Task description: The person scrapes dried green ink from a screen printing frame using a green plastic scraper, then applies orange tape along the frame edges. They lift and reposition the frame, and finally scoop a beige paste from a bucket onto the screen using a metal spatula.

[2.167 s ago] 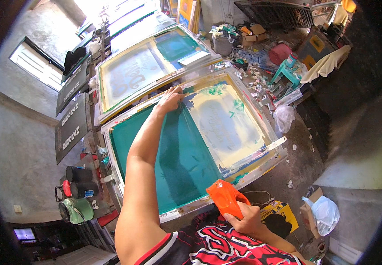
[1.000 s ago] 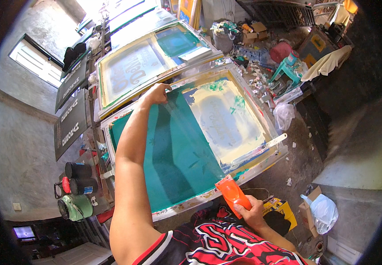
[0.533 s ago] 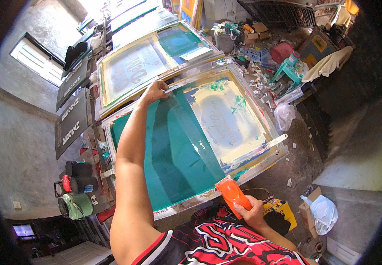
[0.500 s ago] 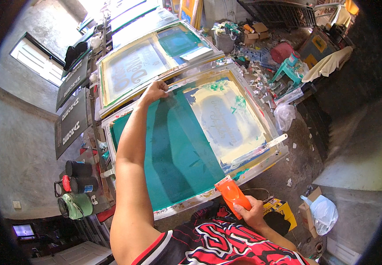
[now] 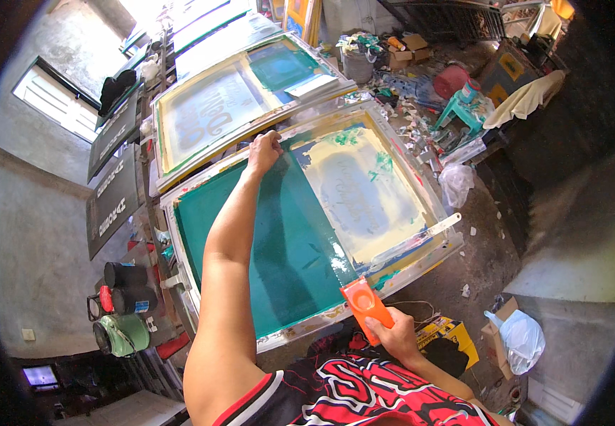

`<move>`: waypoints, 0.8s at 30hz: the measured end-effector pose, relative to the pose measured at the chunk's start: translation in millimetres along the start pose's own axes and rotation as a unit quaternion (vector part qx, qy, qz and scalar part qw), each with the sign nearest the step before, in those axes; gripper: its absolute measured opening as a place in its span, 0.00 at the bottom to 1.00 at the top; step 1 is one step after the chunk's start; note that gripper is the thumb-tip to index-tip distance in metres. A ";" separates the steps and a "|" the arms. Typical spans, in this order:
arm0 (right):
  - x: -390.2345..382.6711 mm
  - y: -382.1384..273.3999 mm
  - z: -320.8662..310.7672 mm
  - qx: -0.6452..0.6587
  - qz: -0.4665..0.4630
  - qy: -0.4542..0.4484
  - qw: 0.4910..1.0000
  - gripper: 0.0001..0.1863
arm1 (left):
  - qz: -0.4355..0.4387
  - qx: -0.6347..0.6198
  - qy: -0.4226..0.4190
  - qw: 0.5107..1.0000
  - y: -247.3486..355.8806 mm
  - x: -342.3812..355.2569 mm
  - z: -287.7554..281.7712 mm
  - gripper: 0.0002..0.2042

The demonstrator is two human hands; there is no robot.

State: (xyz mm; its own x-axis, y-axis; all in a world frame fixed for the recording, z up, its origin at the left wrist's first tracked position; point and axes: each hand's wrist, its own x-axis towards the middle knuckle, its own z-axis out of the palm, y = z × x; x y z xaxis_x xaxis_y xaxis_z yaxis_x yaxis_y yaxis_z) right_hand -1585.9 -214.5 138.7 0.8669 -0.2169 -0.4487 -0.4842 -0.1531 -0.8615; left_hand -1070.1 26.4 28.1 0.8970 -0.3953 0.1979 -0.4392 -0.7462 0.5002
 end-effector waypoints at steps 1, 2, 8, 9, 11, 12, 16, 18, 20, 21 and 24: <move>1.5 -0.7 0.8 -0.004 0.010 -0.001 1.000 0.19 | -0.013 -0.020 0.007 1.000 2.3 0.6 4.7 0.18; 2.6 -1.1 1.6 -0.006 0.026 -0.004 1.000 0.19 | -0.007 -0.013 0.013 1.000 3.7 0.4 8.2 0.18; 8.1 -0.4 5.4 0.004 0.030 -0.007 1.000 0.19 | 0.006 0.016 0.010 1.000 5.4 -1.4 17.6 0.17; 9.5 -0.7 5.2 0.001 0.025 -0.010 1.000 0.19 | 0.015 0.021 0.014 1.000 4.9 -1.8 18.1 0.16; 11.9 -1.8 4.0 -0.007 0.027 -0.016 0.999 0.20 | 0.034 0.030 0.026 0.999 3.9 -2.3 19.0 0.16; 13.3 -2.6 3.4 -0.006 0.028 -0.020 0.999 0.20 | 0.045 0.035 0.035 0.998 3.6 -2.6 19.3 0.16; 20.3 -5.8 0.5 0.009 0.048 -0.036 0.998 0.21 | 0.072 0.042 0.051 0.995 3.7 -3.5 19.1 0.15; 22.4 -6.7 -0.2 0.019 0.062 -0.041 0.997 0.21 | 0.068 0.040 0.046 0.996 4.6 -3.6 18.1 0.15; 23.9 -6.6 -0.7 0.020 0.078 -0.046 0.996 0.22 | 0.068 0.040 0.045 0.996 5.5 -3.7 17.5 0.15; 24.2 -6.2 -0.8 0.020 0.071 -0.043 0.996 0.22 | 0.071 0.040 0.045 0.996 5.7 -3.7 17.4 0.15; 23.9 -3.9 -1.6 0.012 0.076 -0.041 0.996 0.22 | 0.063 0.019 0.041 0.997 4.2 -3.8 18.1 0.15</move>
State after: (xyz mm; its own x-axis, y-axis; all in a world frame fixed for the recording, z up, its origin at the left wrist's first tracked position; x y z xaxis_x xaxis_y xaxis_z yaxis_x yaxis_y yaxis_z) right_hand -1563.4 -220.6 131.7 0.7913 -0.1557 -0.5913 -0.6083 -0.1016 -0.7872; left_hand -1076.3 15.0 14.2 0.8348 -0.4431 0.3267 -0.5490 -0.7139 0.4347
